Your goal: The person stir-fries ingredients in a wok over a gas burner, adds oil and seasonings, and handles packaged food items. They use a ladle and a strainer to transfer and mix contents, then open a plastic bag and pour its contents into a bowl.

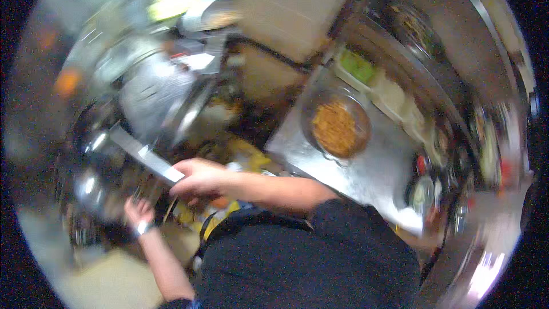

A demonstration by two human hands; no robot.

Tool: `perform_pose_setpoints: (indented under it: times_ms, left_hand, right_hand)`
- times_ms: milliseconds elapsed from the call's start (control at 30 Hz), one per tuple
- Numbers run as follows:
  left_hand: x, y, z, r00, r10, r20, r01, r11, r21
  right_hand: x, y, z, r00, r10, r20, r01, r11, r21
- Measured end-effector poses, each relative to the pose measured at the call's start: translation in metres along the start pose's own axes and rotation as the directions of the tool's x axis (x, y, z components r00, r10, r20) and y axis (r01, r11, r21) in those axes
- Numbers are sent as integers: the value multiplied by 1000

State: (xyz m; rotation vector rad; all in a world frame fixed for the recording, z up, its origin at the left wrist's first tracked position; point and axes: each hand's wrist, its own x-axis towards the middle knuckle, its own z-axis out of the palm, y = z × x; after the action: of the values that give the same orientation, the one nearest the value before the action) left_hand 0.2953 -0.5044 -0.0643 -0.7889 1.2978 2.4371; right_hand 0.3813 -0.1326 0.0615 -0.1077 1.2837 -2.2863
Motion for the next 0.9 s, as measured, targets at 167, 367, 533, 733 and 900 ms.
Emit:
perform_pose_setpoints:
  times_ms: [167,367,533,733,900]
  left_hand:
    - [-37,-63,-65,989,107,102,-132,950,284]
    - [-253,-180,8,969,10,247,-109,915,388]
    - [-416,-366,126,855,-142,499,-171,830,530]
    - [-487,-517,184,870,-221,441,-127,764,633]
    - [-561,-649,216,834,-336,437,-192,567,801]
  right_hand:
    - [-195,96,-7,980,-163,112,175,979,-104]
    - [-392,169,41,969,-245,-7,244,966,-85]
    - [-508,229,35,918,-393,-40,362,877,-316]
    - [-772,301,-139,488,-770,-411,166,544,-823]
    - [-1079,371,-305,-5,-391,-921,-803,550,-229]
